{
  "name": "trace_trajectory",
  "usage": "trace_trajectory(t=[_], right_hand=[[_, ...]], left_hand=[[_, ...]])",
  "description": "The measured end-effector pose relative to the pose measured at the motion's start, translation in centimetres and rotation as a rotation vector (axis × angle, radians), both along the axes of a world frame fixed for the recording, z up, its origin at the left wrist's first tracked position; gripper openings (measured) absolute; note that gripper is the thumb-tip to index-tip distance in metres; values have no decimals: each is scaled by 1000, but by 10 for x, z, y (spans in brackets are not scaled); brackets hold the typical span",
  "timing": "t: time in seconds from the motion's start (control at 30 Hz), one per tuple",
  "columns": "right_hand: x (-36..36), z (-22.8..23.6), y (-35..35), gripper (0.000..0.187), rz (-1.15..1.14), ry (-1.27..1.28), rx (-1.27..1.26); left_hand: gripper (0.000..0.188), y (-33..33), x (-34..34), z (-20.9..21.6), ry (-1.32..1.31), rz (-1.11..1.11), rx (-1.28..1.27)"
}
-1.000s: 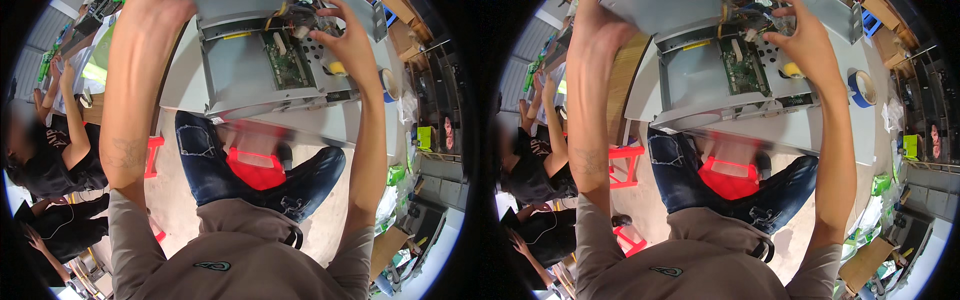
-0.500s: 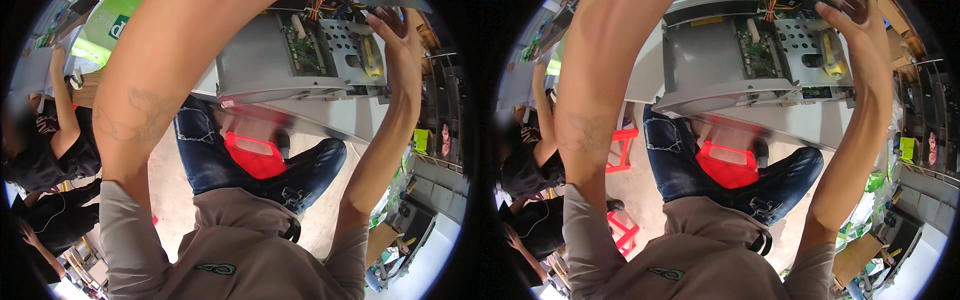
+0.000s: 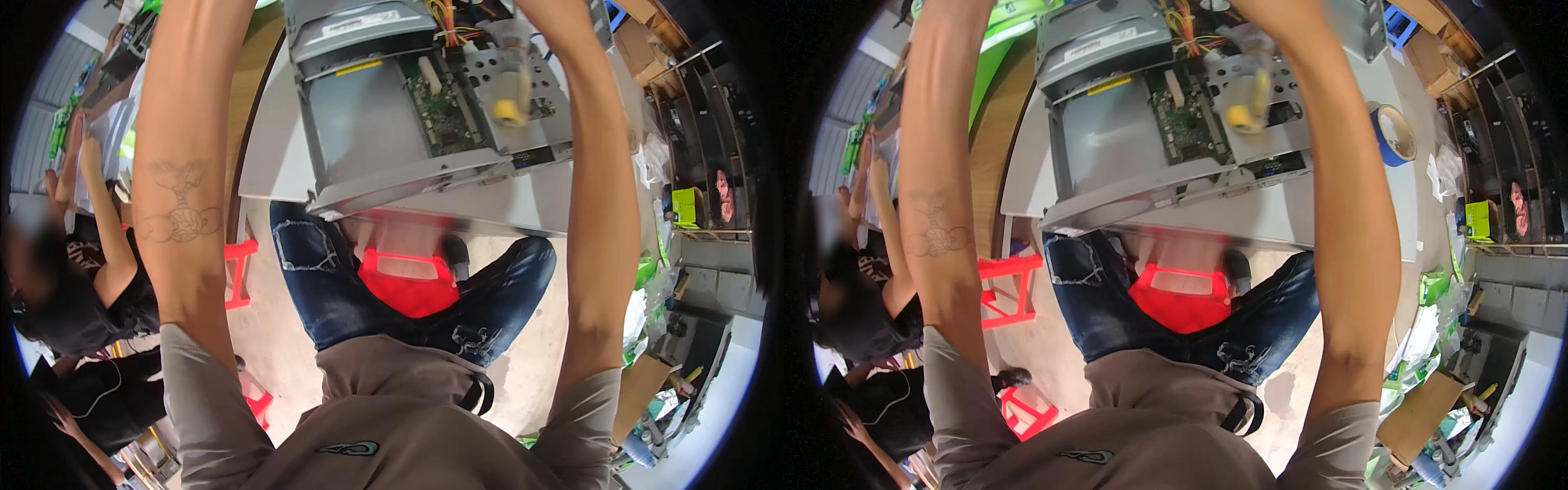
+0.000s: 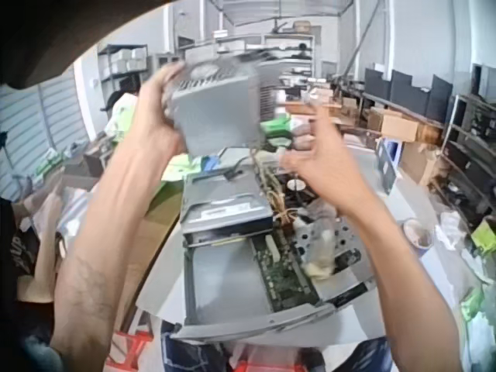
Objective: The person unscrews and removes a power supply unit from a desktop computer chassis using a screwdriver.
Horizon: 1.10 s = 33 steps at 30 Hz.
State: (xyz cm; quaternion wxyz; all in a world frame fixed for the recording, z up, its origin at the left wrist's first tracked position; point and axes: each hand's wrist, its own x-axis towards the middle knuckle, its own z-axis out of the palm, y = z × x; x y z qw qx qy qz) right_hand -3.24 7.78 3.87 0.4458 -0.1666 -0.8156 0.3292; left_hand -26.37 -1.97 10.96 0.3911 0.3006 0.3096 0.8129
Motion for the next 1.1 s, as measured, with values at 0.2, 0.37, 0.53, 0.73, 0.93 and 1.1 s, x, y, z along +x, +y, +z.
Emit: trace_trajectory(t=[0.2, 0.37, 0.53, 0.73, 0.93, 1.1], right_hand=[[6, -26, -2, 90, 67, -316, 26], [29, -53, -12, 73, -207, -356, 331], [45, -57, -15, 75, -205, -357, 250], [57, -38, -17, 68, -81, -377, 113], [-5, -24, 36, 43, -271, -454, 24], [-51, -18, 37, 39, -81, -668, 27]], left_hand=[[39, 20, -76, -61, -294, -367, 95], [50, 16, 38, -53, -202, 112, 125], [53, 24, 38, -65, -112, 193, 41], [71, 14, 20, -89, -82, 127, 33], [71, 17, 27, -98, -59, 154, 77], [72, 1, 14, -101, -83, 99, 105]])
